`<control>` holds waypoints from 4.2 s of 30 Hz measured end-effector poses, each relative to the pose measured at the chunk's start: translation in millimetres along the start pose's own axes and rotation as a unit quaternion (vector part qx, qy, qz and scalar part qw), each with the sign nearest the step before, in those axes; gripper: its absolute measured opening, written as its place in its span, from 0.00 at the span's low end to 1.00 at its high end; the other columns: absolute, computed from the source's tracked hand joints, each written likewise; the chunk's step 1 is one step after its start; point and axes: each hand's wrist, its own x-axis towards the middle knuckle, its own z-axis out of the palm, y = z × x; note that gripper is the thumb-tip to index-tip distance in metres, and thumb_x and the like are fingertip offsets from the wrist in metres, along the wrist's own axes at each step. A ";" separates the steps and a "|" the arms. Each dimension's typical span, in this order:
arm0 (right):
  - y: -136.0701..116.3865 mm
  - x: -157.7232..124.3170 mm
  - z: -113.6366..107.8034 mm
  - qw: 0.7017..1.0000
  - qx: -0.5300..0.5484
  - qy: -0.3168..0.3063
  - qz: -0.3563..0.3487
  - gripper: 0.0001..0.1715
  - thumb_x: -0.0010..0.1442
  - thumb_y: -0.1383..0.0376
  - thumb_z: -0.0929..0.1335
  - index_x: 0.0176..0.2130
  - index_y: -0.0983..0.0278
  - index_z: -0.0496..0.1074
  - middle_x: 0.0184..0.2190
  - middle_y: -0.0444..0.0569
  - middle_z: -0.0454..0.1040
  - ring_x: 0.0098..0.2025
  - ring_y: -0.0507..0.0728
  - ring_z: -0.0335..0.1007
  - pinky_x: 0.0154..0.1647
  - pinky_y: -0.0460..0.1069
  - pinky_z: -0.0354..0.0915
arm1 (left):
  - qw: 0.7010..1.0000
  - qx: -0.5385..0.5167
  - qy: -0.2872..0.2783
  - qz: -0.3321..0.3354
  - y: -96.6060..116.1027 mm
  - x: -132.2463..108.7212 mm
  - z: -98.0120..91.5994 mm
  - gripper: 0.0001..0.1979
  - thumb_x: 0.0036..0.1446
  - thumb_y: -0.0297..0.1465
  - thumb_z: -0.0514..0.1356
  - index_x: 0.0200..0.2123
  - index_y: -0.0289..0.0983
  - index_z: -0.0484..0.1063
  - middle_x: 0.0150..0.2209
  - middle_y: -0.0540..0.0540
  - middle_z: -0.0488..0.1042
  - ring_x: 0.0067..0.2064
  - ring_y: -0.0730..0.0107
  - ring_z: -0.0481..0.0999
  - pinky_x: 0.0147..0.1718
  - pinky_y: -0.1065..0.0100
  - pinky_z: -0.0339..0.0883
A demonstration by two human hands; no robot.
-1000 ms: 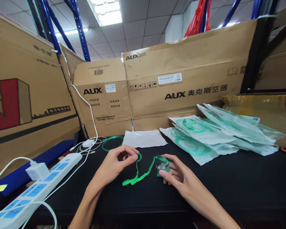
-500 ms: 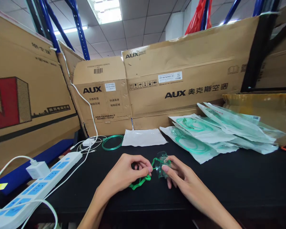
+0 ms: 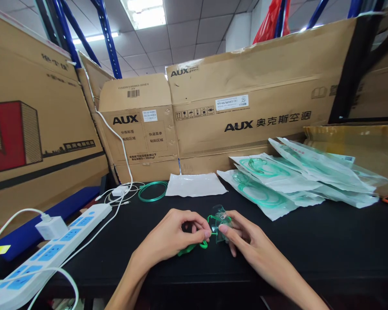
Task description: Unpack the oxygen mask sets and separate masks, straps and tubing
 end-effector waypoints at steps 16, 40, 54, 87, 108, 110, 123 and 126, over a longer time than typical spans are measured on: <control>-2.6 -1.3 -1.9 0.999 0.016 -0.031 -0.010 0.18 0.67 0.48 0.63 0.41 0.60 0.66 0.24 0.37 0.60 0.26 0.51 0.58 0.32 0.48 0.56 | 1.000 0.006 0.005 0.010 -2.4 0.1 -0.1 0.05 0.59 0.30 0.63 0.35 0.37 0.80 0.29 0.51 0.79 0.31 0.73 0.71 0.33 0.73 0.64; -1.8 2.5 -0.6 0.996 0.088 -0.020 0.019 0.17 0.59 0.53 0.70 0.39 0.64 0.72 0.22 0.37 0.64 0.20 0.48 0.56 0.23 0.46 0.54 | 0.997 -0.063 0.022 0.037 -1.7 4.6 6.0 0.09 0.58 0.34 0.68 0.41 0.39 0.77 0.36 0.50 0.82 0.38 0.69 0.78 0.40 0.71 0.66; 9.0 -1.1 1.5 0.988 0.011 0.124 -0.094 0.13 0.57 0.57 0.74 0.42 0.57 0.78 0.45 0.47 0.66 0.29 0.50 0.65 0.34 0.49 0.66 | 0.999 0.019 0.009 0.029 -4.6 4.4 7.1 0.10 0.62 0.39 0.64 0.42 0.42 0.81 0.38 0.51 0.81 0.38 0.69 0.74 0.38 0.71 0.64; 6.2 -4.7 3.9 0.981 -0.099 0.134 -0.096 0.11 0.68 0.60 0.64 0.33 0.59 0.68 0.33 0.45 0.69 0.34 0.55 0.65 0.35 0.49 0.60 | 0.985 0.135 0.101 -0.026 -16.8 -13.0 -42.1 0.20 0.59 0.46 0.64 0.51 0.44 0.75 0.48 0.46 0.75 0.49 0.61 0.71 0.49 0.63 0.64; 6.1 -8.1 4.6 0.970 -0.103 0.168 -0.139 0.10 0.68 0.60 0.65 0.33 0.58 0.67 0.34 0.46 0.70 0.36 0.57 0.68 0.37 0.50 0.62 | 0.969 0.224 0.092 0.045 -1.7 3.1 9.4 0.06 0.58 0.34 0.64 0.40 0.45 0.75 0.39 0.53 0.78 0.44 0.62 0.70 0.48 0.60 0.57; 6.9 -8.3 3.5 0.970 -0.091 0.185 -0.125 0.10 0.67 0.59 0.65 0.33 0.58 0.67 0.34 0.46 0.70 0.37 0.57 0.68 0.37 0.50 0.62 | 0.966 0.231 0.109 0.034 -5.7 1.8 1.0 0.06 0.58 0.34 0.63 0.40 0.45 0.75 0.40 0.52 0.78 0.44 0.61 0.70 0.48 0.60 0.58; 2.7 -7.4 3.4 0.962 0.013 0.259 -0.091 0.09 0.62 0.57 0.70 0.33 0.59 0.70 0.31 0.46 0.69 0.34 0.56 0.67 0.36 0.48 0.65 | 0.963 0.239 0.120 0.000 -9.7 -2.9 -11.7 0.06 0.55 0.33 0.63 0.38 0.44 0.75 0.38 0.52 0.76 0.42 0.62 0.71 0.49 0.60 0.58; -8.0 -1.8 12.6 0.971 -0.009 0.206 -0.125 0.08 0.65 0.59 0.68 0.33 0.59 0.70 0.33 0.46 0.70 0.36 0.56 0.68 0.37 0.48 0.65 | 0.966 0.236 0.102 0.016 -3.9 0.0 0.8 0.05 0.55 0.32 0.64 0.37 0.43 0.74 0.35 0.52 0.76 0.40 0.63 0.71 0.45 0.63 0.59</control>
